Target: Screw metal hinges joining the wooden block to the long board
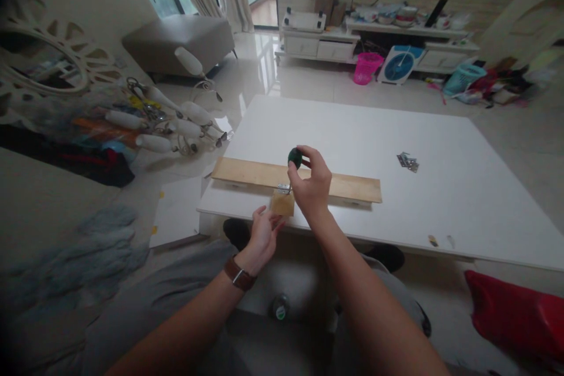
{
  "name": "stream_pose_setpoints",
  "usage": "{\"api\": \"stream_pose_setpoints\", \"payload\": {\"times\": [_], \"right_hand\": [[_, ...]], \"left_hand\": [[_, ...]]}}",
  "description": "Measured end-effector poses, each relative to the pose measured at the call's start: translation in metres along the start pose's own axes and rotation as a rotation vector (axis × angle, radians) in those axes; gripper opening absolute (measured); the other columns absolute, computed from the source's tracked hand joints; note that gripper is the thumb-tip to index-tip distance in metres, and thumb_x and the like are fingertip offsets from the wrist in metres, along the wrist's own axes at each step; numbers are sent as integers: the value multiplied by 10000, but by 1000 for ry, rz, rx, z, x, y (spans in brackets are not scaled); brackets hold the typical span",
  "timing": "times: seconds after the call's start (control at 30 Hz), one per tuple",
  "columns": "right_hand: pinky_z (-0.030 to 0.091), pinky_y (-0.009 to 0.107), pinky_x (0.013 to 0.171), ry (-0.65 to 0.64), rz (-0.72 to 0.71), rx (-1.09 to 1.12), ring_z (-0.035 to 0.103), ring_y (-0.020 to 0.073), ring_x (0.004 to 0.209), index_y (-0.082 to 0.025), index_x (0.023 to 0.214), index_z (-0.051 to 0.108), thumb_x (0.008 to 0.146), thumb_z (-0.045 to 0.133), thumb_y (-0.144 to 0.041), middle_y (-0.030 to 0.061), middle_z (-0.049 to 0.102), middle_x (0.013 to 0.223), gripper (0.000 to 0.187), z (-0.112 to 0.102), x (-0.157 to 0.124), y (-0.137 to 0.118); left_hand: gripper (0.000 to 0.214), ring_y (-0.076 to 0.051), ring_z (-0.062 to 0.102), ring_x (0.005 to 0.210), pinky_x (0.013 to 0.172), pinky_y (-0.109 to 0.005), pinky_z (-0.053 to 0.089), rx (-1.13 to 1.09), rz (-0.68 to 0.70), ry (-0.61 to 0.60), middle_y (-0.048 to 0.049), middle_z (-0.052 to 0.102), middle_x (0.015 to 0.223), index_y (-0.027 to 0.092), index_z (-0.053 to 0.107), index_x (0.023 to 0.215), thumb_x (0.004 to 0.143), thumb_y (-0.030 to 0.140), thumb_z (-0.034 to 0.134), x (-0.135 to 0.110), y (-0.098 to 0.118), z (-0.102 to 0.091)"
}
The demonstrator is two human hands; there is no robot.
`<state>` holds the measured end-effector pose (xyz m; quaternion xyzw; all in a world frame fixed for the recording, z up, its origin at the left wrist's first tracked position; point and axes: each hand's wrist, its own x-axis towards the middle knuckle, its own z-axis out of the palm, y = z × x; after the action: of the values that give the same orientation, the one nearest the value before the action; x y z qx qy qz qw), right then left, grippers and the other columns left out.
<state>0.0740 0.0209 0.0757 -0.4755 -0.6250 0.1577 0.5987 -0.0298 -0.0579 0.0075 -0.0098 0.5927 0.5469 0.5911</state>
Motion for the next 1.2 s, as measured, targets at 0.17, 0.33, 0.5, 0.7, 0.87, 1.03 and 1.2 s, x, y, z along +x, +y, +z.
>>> {"api": "stream_pose_setpoints", "payload": {"times": [0.17,0.33,0.5,0.7,0.87,1.03,1.2], "right_hand": [[681,430,907,-45,19,-1,762,228,1080,-287,1227,647,891,649,-224,57,764,1185,341,-6,4,-4],[634,447,921,-137,-53,-20,754,246,1125,-293,1238,618,864,659,-183,62,776,1209,392,-15,7,-2],[607,465,952,-254,-106,-6,724,266,1181,-294,1267,616,860,655,-144,77,761,1243,435,-22,8,-1],[631,440,913,-275,-79,5,704,251,1160,-291,1206,666,865,673,-164,62,752,1201,364,-29,10,-6],[648,380,796,-178,137,132,732,202,936,-271,1097,652,804,831,-329,5,725,1005,349,-26,10,-10],[644,411,874,-206,133,166,778,209,973,-272,1118,641,839,761,-293,0,782,986,304,-21,7,-11],[649,399,856,-253,61,142,781,202,961,-259,1099,643,872,692,-242,15,791,1011,232,-17,3,-11]], "left_hand": [[452,-194,645,1078,992,-324,502,124,347,88,-44,626,1123,238,581,1066,719,-22,710,12,15,0],[483,-273,574,1324,1279,-458,357,304,800,-159,-69,661,1187,224,703,994,633,-96,740,8,61,25],[416,-287,688,1198,1156,-493,512,581,736,-719,-92,759,1140,218,759,1001,679,-46,755,5,97,48],[214,-209,745,909,933,-375,617,715,871,-876,-51,781,925,204,770,961,803,66,725,12,109,52],[154,-188,710,821,850,-343,623,744,984,-766,-37,759,864,201,754,864,770,148,863,19,101,52],[291,-216,716,921,914,-378,627,651,922,-750,-59,762,977,210,766,899,686,52,888,16,100,50],[346,-242,734,960,943,-411,617,601,760,-850,-73,779,970,196,771,930,691,-55,769,17,99,49]]}}
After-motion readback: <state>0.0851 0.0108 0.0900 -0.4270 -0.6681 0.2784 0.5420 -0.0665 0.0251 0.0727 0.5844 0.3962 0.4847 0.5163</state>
